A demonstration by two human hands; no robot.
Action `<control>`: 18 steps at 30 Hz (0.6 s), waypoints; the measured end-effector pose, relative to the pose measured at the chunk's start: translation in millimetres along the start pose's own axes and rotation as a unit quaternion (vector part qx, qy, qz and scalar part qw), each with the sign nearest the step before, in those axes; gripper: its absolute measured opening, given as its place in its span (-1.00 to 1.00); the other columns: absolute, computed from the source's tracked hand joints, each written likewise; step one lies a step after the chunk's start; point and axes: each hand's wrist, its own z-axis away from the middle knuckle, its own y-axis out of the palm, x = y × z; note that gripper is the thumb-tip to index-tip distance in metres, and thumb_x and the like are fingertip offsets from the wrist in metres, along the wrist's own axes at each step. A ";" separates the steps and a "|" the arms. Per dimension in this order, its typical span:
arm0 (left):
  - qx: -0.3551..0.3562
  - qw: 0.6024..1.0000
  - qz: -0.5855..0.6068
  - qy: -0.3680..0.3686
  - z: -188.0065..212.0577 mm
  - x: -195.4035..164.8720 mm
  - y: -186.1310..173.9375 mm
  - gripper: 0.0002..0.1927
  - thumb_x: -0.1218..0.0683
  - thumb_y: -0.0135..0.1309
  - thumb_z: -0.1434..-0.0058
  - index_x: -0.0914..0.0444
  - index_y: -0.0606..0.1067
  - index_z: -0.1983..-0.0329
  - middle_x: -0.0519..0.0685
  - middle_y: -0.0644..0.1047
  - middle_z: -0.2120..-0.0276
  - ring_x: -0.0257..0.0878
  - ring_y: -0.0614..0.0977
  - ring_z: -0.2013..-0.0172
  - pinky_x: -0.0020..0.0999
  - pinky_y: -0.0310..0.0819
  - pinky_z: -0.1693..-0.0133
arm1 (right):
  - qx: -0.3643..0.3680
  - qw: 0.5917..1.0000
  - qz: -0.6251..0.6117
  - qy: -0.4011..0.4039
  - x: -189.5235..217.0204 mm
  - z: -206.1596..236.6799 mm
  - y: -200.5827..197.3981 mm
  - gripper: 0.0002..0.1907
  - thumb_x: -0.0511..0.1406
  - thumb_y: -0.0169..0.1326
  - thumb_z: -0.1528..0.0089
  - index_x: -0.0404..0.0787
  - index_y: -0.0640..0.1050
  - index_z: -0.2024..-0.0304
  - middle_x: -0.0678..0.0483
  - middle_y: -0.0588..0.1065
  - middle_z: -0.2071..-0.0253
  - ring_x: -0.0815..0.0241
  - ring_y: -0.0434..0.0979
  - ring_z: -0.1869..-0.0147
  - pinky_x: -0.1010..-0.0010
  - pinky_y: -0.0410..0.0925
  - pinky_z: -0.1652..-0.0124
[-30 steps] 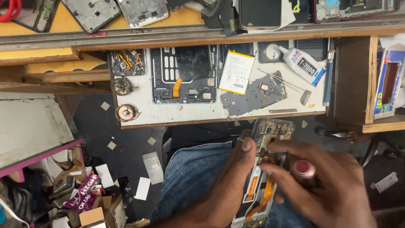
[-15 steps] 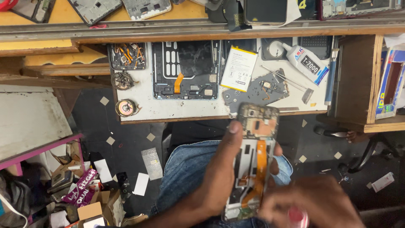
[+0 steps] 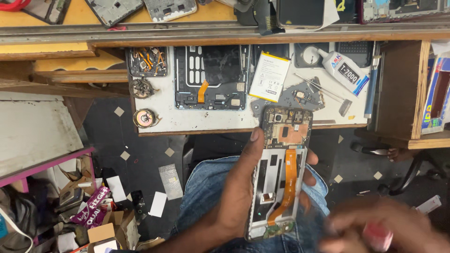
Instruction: The person disassembles a smartphone by removing screws and detaching the battery. They then separate the screen assembly from the chassis and peel off adhesive residue from the frame.
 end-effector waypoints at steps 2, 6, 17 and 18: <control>-0.005 1.000 -0.003 0.006 1.1 -2.4 -0.4 -0.27 -0.34 -0.32 -0.52 0.30 0.27 -0.44 0.16 0.50 -0.05 -0.12 0.58 0.05 -0.19 0.58 0.10 | -0.213 0.974 -0.001 0.080 8.4 2.6 7.8 -0.70 -0.19 0.11 -0.35 -0.22 0.44 -0.03 -0.07 0.47 0.39 0.15 0.48 0.44 0.36 0.35 0.41; 0.002 1.000 0.026 0.016 -1.2 -4.4 -0.1 -0.26 -0.32 -0.26 -0.52 0.31 0.25 -0.48 0.18 0.48 -0.03 -0.13 0.58 0.06 -0.12 0.63 0.16 | -0.286 0.886 -0.329 0.161 -12.3 7.0 6.9 -0.72 -0.10 0.02 -0.52 -0.17 0.38 -0.03 0.01 0.45 0.35 0.11 0.59 0.40 0.35 0.46 0.47; -0.028 0.999 -0.016 0.039 -9.2 2.0 -3.8 -0.22 -0.24 0.04 -0.38 0.41 0.29 -0.41 0.10 0.47 0.01 -0.21 0.58 0.12 -0.31 0.63 0.22 | -0.284 0.934 -0.212 -0.052 -22.2 15.1 18.2 -0.71 -0.22 -0.04 -0.48 -0.30 0.35 -0.10 -0.08 0.48 0.35 0.08 0.57 0.40 0.27 0.44 0.42; -0.030 0.998 -0.038 0.046 -10.1 3.6 -5.1 -0.23 -0.21 0.11 -0.36 0.43 0.31 -0.40 0.07 0.46 0.04 -0.22 0.58 0.14 -0.34 0.61 0.26 | -0.291 0.935 -0.202 -0.031 -19.6 9.9 14.7 -0.71 -0.24 -0.05 -0.48 -0.32 0.34 -0.13 -0.09 0.48 0.35 0.09 0.56 0.42 0.28 0.43 0.44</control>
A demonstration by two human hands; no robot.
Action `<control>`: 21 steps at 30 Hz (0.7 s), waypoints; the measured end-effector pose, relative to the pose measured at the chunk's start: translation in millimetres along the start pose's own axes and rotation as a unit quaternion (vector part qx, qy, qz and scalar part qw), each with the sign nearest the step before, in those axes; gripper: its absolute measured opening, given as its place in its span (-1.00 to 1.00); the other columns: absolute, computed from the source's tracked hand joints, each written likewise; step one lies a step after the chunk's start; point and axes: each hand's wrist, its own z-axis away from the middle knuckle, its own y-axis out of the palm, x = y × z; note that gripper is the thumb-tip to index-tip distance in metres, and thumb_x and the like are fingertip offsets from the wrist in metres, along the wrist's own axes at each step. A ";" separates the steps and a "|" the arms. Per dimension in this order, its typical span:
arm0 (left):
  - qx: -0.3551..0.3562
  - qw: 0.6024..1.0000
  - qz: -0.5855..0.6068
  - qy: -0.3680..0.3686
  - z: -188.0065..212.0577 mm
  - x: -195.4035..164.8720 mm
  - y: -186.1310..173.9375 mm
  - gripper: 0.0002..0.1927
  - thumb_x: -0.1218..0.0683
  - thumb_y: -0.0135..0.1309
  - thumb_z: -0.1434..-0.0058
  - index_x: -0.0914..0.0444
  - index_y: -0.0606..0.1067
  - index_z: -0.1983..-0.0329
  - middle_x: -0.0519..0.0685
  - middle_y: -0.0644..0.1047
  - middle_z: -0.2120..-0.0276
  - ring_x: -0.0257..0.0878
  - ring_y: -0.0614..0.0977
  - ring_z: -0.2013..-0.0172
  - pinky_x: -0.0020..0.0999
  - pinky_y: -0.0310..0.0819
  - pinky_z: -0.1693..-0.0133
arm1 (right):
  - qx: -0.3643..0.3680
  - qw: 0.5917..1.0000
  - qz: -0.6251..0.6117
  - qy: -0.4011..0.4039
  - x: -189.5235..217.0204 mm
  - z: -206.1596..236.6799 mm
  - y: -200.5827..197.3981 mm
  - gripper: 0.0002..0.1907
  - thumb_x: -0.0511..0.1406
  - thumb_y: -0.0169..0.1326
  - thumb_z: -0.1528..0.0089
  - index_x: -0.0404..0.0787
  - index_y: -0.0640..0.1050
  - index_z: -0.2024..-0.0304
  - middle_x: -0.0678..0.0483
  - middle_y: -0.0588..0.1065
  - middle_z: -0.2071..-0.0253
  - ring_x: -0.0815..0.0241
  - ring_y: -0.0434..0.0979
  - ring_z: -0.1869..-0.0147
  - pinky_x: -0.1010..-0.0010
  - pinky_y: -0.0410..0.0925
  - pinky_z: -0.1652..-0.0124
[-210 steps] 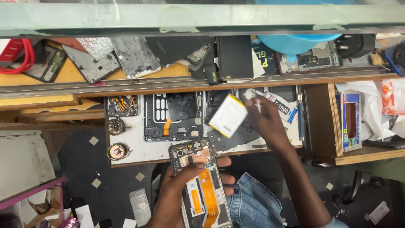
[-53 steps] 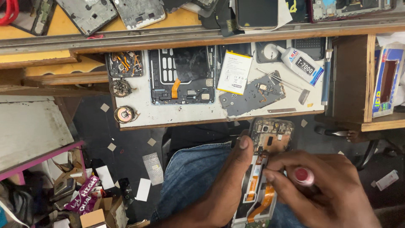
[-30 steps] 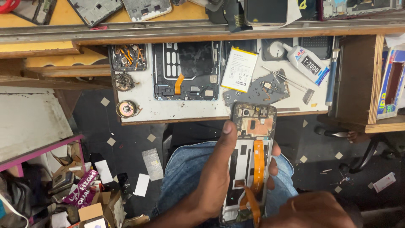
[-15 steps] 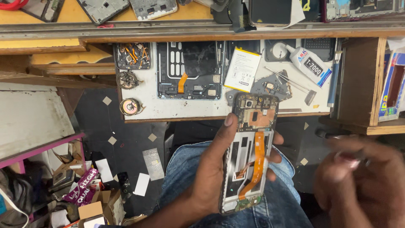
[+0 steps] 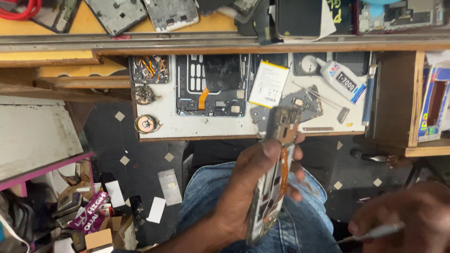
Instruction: The person disassembles a smartphone by removing screws and detaching the battery. They then separate the screen assembly from the chassis and peel off adhesive residue from the frame.
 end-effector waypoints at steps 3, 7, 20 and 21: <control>-0.012 0.987 -0.157 0.040 -0.3 4.7 -4.1 -0.21 -0.21 0.26 -0.29 0.37 0.23 -0.31 0.05 0.41 0.08 -0.27 0.46 0.27 -0.41 0.39 0.42 | -0.034 0.993 0.060 0.097 1.5 -23.3 3.4 -0.66 -0.31 -0.07 -0.46 -0.36 0.32 -0.24 -0.11 0.49 0.37 0.11 0.53 0.47 0.31 0.39 0.50; 0.061 0.997 -0.044 -0.013 0.8 9.4 -14.4 -0.09 -0.45 0.09 -0.20 0.23 0.20 -0.37 -0.01 0.44 0.12 -0.37 0.47 0.38 -0.53 0.40 0.42 | 0.031 0.985 0.024 0.167 -12.8 -45.2 2.0 -0.58 -0.38 -0.07 -0.44 -0.41 0.30 -0.33 -0.14 0.52 0.36 0.13 0.52 0.49 0.34 0.38 0.56; 0.220 0.941 0.242 -0.088 -18.4 19.1 -39.3 -0.08 -0.47 -0.09 -0.31 0.31 0.19 -0.41 -0.02 0.46 0.18 -0.33 0.58 0.33 -0.45 0.57 0.34 | 0.062 0.952 0.117 0.277 -67.5 -79.3 -27.4 -0.69 -0.32 0.01 -0.34 -0.40 0.46 -0.06 -0.07 0.61 0.39 0.18 0.55 0.45 0.36 0.34 0.45; 0.220 0.940 0.247 -0.086 -18.7 15.8 -38.0 -0.12 -0.45 -0.05 -0.34 0.31 0.20 -0.39 -0.02 0.46 0.18 -0.32 0.58 0.32 -0.44 0.58 0.34 | 0.046 0.948 0.140 0.282 -71.3 -81.0 -29.5 -0.72 -0.30 0.04 -0.35 -0.41 0.51 0.02 -0.06 0.61 0.40 0.20 0.53 0.44 0.38 0.32 0.43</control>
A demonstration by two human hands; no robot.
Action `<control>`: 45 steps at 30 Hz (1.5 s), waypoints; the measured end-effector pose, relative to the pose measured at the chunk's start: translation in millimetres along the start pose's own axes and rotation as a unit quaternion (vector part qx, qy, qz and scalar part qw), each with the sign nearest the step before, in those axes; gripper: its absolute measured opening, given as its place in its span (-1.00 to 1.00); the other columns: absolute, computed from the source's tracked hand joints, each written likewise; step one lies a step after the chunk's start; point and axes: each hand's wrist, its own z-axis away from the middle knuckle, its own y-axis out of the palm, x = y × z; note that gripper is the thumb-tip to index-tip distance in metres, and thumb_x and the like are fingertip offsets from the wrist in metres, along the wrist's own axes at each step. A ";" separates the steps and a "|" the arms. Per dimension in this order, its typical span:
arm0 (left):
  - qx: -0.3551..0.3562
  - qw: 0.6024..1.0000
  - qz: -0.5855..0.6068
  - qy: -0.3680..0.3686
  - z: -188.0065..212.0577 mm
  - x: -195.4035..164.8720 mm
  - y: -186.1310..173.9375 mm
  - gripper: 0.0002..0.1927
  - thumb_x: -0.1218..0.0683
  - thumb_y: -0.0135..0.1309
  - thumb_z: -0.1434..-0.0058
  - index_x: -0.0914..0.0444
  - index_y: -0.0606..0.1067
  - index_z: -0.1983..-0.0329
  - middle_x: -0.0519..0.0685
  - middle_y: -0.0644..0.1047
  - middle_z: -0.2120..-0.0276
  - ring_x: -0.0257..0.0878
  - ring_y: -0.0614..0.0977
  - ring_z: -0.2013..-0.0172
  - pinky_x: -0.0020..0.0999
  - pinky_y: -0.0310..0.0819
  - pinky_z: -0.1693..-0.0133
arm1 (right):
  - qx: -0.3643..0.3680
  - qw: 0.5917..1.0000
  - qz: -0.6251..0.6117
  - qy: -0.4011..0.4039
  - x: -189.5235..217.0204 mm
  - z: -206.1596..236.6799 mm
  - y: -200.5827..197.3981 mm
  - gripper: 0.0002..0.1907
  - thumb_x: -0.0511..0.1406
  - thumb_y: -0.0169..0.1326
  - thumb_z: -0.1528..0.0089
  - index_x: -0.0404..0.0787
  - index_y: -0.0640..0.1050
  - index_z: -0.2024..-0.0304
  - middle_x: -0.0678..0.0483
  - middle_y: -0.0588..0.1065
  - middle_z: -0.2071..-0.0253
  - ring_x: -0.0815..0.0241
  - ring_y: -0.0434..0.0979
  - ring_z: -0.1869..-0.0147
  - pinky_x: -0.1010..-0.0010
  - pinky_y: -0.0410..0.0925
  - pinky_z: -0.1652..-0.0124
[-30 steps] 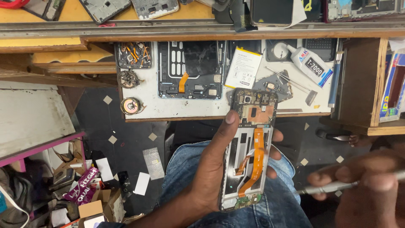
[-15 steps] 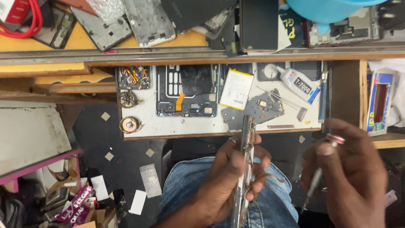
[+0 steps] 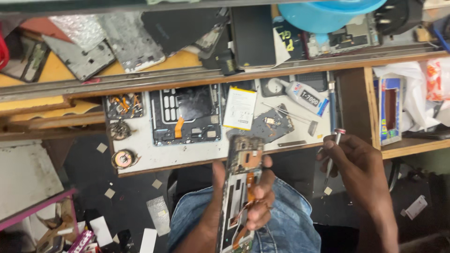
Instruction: The person disassembles a smartphone by removing screws and detaching the battery. They then separate the screen assembly from the chassis and peel off adhesive residue from the frame.
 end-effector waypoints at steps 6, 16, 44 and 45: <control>-0.081 0.988 -0.133 0.009 -0.1 -16.5 12.0 -0.37 -0.08 0.29 -0.14 0.21 0.27 -0.15 -0.05 0.42 0.23 -0.25 0.55 0.29 -0.34 0.54 0.33 | -0.041 0.999 0.015 -0.016 -34.8 -22.9 -15.5 -0.70 -0.24 0.02 -0.36 -0.35 0.62 0.09 0.01 0.60 0.42 0.30 0.44 0.45 0.45 0.28 0.42; -0.021 0.994 -0.108 -0.006 -10.0 -19.1 16.2 -0.68 0.03 0.01 -0.42 0.24 0.25 -0.11 0.01 0.40 0.31 -0.17 0.59 0.27 -0.08 0.63 0.13 | -0.202 0.955 0.194 -0.100 -71.2 -65.4 2.8 -0.74 -0.27 0.28 -0.17 -0.37 0.67 0.21 -0.11 0.62 0.41 0.15 0.65 0.38 0.30 0.44 0.30; -0.309 0.852 -0.416 0.068 -23.9 -4.6 43.8 -0.58 0.18 0.14 -0.25 0.43 0.47 -0.16 0.09 0.66 0.06 -0.26 0.65 0.03 -0.31 0.50 -0.08 | -0.186 0.928 0.206 -0.249 -47.4 -60.1 11.4 -0.77 -0.39 0.23 -0.22 -0.30 0.63 0.07 -0.12 0.51 0.22 -0.01 0.55 0.23 0.22 0.40 0.22; -0.317 0.849 -0.418 0.066 -23.5 -5.4 42.5 -0.60 0.19 0.14 -0.24 0.43 0.49 -0.13 0.08 0.67 0.09 -0.27 0.66 0.05 -0.32 0.52 -0.07 | -0.152 0.934 0.216 -0.240 -45.3 -58.3 8.8 -0.76 -0.40 0.23 -0.19 -0.26 0.64 0.07 -0.11 0.51 0.21 -0.03 0.56 0.21 0.21 0.41 0.22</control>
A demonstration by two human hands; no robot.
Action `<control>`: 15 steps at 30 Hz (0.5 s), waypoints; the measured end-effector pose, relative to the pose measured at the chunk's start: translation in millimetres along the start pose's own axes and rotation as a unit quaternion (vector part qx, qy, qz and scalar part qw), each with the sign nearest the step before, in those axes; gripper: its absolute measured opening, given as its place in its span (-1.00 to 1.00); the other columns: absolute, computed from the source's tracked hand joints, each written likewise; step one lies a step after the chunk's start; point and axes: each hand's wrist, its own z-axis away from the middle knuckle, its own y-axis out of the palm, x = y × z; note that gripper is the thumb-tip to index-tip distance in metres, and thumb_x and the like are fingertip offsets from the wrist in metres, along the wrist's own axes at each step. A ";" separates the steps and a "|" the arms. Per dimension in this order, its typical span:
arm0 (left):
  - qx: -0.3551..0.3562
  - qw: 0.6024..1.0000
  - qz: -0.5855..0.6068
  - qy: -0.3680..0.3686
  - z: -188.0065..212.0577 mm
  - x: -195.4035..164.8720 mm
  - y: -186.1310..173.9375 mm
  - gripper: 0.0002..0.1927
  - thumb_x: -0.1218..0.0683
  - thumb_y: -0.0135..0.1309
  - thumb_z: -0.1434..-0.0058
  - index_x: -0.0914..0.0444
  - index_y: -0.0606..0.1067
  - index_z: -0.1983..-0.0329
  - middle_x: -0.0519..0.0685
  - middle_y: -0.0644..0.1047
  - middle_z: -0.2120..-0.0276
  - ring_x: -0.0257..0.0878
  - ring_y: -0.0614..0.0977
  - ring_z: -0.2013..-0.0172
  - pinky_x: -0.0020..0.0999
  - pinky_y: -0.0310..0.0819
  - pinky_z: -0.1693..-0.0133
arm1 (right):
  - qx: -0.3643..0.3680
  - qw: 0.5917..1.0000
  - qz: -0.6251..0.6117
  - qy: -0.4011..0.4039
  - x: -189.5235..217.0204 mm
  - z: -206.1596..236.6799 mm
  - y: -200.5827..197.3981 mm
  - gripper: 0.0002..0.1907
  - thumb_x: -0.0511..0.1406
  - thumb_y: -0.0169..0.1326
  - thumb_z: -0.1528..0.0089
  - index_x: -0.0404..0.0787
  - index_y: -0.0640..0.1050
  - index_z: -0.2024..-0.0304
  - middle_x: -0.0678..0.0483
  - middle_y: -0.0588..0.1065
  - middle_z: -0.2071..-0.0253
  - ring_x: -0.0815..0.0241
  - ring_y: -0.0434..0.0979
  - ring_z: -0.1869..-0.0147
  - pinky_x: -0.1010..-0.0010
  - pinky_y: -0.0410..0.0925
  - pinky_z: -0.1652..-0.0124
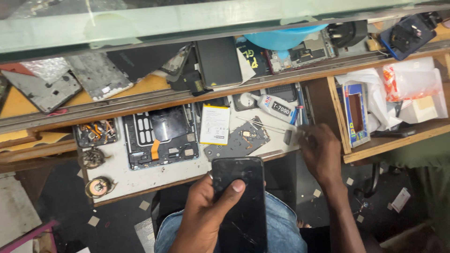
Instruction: The person disassembles a smartphone by removing screws and detaching the battery. They then separate the screen assembly from the chassis and peel off adhesive residue from the frame.
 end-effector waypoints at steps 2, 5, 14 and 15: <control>-0.010 1.000 -0.010 0.002 -1.6 0.9 -1.6 -0.61 0.19 0.15 -0.24 0.43 0.51 -0.13 0.07 0.67 0.09 -0.28 0.65 0.05 -0.33 0.50 -0.07 | 0.054 0.998 0.014 -0.014 2.0 -0.5 -5.4 -0.71 -0.38 0.27 -0.13 -0.22 0.65 0.08 -0.13 0.50 0.20 -0.09 0.55 0.16 0.16 0.41 0.20; 0.007 1.000 -0.006 0.002 -2.4 0.0 -2.0 -0.59 0.18 0.14 -0.25 0.45 0.49 -0.14 0.11 0.67 0.08 -0.23 0.65 0.06 -0.30 0.52 -0.06 | 0.086 0.994 0.045 -0.043 4.8 -3.8 -6.8 -0.63 -0.32 0.35 -0.06 -0.24 0.61 0.09 -0.16 0.49 0.18 -0.18 0.52 0.08 0.07 0.38 0.13; -0.019 0.997 -0.059 0.035 4.4 -5.3 12.4 -0.46 0.16 0.17 -0.21 0.41 0.40 -0.26 0.09 0.61 -0.06 -0.29 0.57 -0.06 -0.36 0.43 -0.10 | 0.082 0.997 0.003 -0.006 3.1 -9.5 4.3 -0.67 -0.35 0.35 -0.03 -0.31 0.53 0.22 -0.11 0.54 0.28 -0.12 0.58 0.22 0.13 0.40 0.22; -0.016 0.997 -0.067 0.042 4.1 -6.4 13.1 -0.45 0.16 0.16 -0.21 0.39 0.39 -0.26 0.07 0.61 -0.08 -0.30 0.56 -0.09 -0.37 0.42 -0.12 | 0.072 0.997 -0.016 0.000 3.3 -5.9 6.9 -0.68 -0.36 0.32 -0.07 -0.32 0.51 0.19 -0.09 0.55 0.31 -0.07 0.59 0.25 0.18 0.40 0.24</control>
